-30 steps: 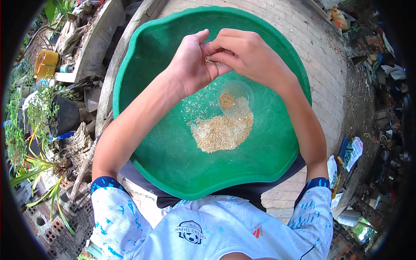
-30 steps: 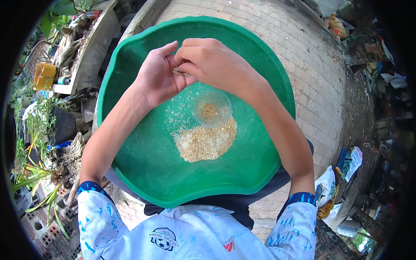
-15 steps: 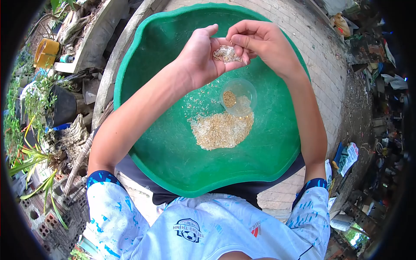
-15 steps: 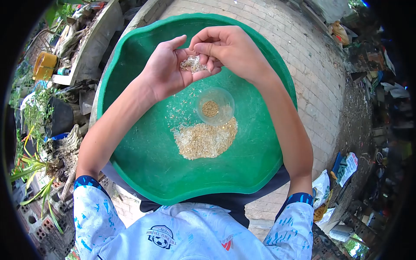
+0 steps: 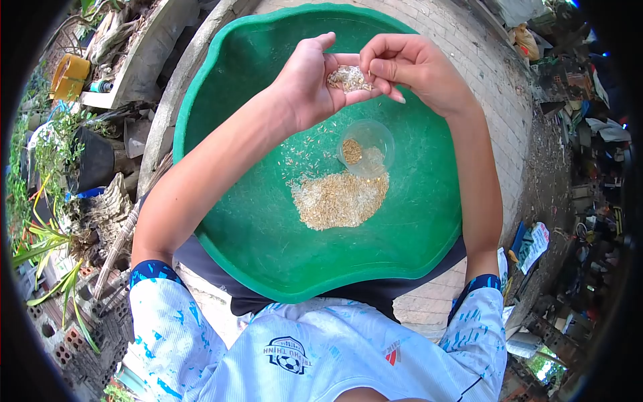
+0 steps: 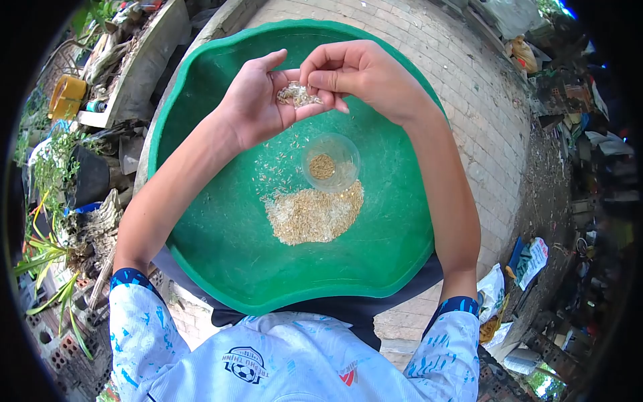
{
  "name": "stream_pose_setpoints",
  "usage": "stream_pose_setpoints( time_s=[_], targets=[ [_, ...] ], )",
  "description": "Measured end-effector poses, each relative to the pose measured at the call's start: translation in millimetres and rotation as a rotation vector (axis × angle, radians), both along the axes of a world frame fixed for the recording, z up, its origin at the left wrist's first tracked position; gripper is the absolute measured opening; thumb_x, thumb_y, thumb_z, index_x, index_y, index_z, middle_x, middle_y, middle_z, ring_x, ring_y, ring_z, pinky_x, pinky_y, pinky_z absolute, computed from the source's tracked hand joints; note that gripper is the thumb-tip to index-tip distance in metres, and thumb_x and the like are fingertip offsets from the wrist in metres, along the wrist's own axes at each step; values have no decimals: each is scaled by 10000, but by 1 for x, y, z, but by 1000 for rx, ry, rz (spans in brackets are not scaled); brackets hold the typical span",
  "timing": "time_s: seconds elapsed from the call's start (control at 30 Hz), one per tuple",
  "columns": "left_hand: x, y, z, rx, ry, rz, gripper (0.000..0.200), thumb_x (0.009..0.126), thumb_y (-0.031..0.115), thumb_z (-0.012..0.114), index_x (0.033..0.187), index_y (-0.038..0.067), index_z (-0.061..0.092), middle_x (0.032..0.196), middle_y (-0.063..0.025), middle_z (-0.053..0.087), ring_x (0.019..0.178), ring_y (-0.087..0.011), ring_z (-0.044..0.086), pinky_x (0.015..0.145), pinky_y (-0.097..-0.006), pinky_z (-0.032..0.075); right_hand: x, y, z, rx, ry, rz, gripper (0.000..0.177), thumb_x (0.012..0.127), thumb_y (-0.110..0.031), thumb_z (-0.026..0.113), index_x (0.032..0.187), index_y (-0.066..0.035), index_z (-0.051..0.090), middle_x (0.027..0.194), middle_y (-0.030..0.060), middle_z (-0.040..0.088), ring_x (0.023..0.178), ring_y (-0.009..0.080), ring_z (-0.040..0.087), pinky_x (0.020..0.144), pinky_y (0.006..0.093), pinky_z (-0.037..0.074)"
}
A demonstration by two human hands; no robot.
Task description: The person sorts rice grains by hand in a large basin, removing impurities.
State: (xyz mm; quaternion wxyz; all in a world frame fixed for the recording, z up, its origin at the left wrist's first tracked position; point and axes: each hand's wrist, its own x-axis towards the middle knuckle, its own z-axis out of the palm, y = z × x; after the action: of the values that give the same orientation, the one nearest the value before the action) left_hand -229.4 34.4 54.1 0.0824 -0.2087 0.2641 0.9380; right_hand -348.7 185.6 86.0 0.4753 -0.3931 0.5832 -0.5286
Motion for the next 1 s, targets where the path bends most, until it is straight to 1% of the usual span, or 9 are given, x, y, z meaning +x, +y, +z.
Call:
stream_pose_setpoints(
  time_s=[0.07,0.13,0.2,0.27,0.3,0.37,0.67,0.8,1.0],
  targets=[
    [-1,-4,-1,24,11,-18,701,1073,400,179,1287,-215,438,1363,-344,454,1263,-387,530,1122,-463,448,3,5,6,61,74,76,110,931,-98,662,972,-6,707,799,-6,640,705,65,594,625,210,483],
    [-3,-6,1,40,27,-37,707,1072,404,169,1293,-213,436,1345,-337,477,1252,-385,539,1119,-456,451,7,9,10,206,609,375,107,847,-83,726,938,-30,749,784,27,661,696,122,619,652,268,502],
    [-2,-5,3,28,29,-1,721,1069,419,167,1302,-210,430,1306,-323,514,1229,-376,556,1098,-448,469,11,8,2,271,671,356,140,789,-76,759,927,-59,770,790,60,685,714,175,648,699,316,517],
    [-1,-3,6,12,-2,24,721,1067,425,173,1300,-204,436,1278,-312,530,1205,-367,569,1088,-448,477,14,1,-4,-13,690,113,141,812,-90,741,945,-49,760,806,83,705,728,188,666,699,317,527],
    [-1,-2,7,-4,-33,53,720,1065,432,178,1297,-197,442,1249,-301,546,1181,-358,582,1079,-448,484,18,-2,-3,-11,690,113,141,812,-90,741,945,-49,760,806,83,705,728,188,666,699,317,527],
    [-3,-1,4,-6,-51,66,716,1064,434,182,1288,-189,454,1228,-283,556,1146,-339,592,1054,-436,499,27,-9,1,-84,845,-167,139,820,-101,724,934,-27,752,827,109,704,730,213,674,684,319,534],
    [5,5,8,-55,-78,66,675,1057,427,227,1249,-163,491,1143,-201,592,1026,-253,592,992,-378,506,53,-16,-23,-142,1086,-242,127,851,-70,644,918,15,710,855,149,666,781,319,664,702,411,533],
    [3,3,2,5,-65,74,663,1058,418,228,1220,-166,498,1148,-214,588,1034,-254,595,991,-374,505,49,-14,-17,-163,1071,-187,125,856,-75,643,912,20,704,880,161,672,822,334,660,733,419,535],
    [5,5,8,-14,-12,71,654,1065,407,219,1233,-172,476,1193,-248,582,1189,-294,580,1084,-450,482,30,-10,-11,-30,739,-223,144,902,-96,658,981,16,702,821,94,676,702,159,631,669,297,529]
  ],
)
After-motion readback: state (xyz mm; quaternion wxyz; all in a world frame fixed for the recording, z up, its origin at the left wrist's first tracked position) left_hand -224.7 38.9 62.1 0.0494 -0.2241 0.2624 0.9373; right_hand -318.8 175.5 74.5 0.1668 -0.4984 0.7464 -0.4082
